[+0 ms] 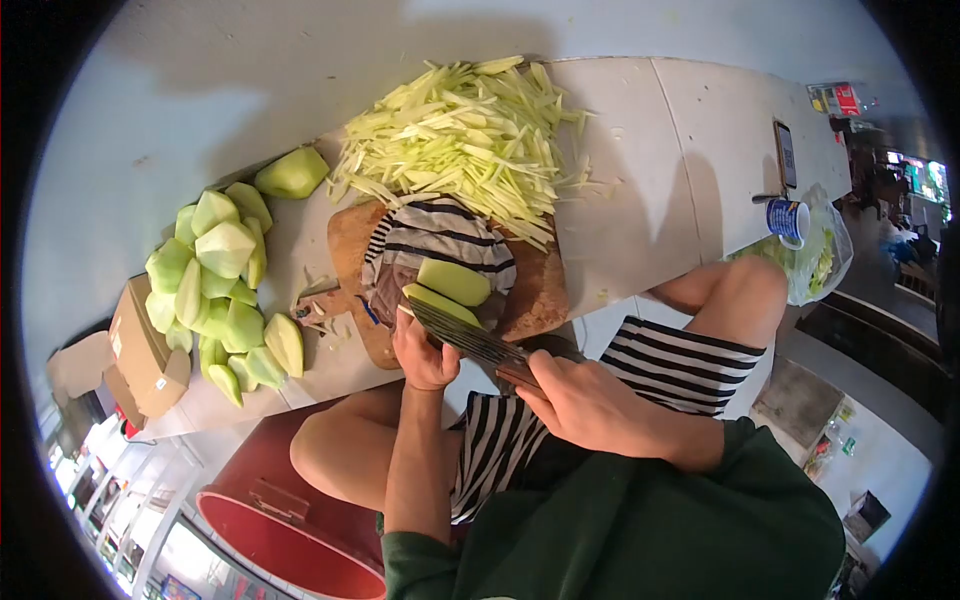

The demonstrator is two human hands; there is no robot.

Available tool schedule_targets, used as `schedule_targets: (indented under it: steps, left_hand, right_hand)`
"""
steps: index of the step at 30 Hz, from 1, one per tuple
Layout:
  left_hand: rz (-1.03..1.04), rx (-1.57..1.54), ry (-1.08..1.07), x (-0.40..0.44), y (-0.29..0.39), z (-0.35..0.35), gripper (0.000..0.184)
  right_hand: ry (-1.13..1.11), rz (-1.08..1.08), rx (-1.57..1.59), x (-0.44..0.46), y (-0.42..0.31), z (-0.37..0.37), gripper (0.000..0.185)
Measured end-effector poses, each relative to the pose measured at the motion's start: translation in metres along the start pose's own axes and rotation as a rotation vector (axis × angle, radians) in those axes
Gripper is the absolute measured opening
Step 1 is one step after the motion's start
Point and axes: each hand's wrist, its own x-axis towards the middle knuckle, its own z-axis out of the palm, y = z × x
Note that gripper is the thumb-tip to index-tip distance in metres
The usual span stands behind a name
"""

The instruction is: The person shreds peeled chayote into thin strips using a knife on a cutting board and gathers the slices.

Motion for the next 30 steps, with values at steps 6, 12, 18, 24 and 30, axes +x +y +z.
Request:
schedule_targets:
  steps: [6,12,18,24,30]
  left_hand:
    - [-0.019,-0.038,-0.034,-0.001,-0.002,-0.002,0.07]
    - [0.02,-0.023,-0.008,0.005,0.004,-0.001,0.059]
    - [-0.003,0.01,-0.063,0.0,0.001,-0.005,0.05]
    - [0.015,-0.02,0.007,0.001,0.002,0.001,0.048]
    - [0.077,0.048,0.026,-0.003,-0.008,0.001,0.066]
  right_hand:
    - [0.004,-0.058,-0.022,-0.01,0.001,-0.004,0.027]
    - [0.003,-0.018,0.005,0.0,0.004,-0.001,0.028]
    - [0.096,-0.091,-0.007,0.049,0.039,0.043,0.028]
    - [0.165,-0.133,0.001,0.03,0.032,0.034,0.028]
    - [0.037,-0.027,0.028,-0.009,-0.002,0.002,0.028]
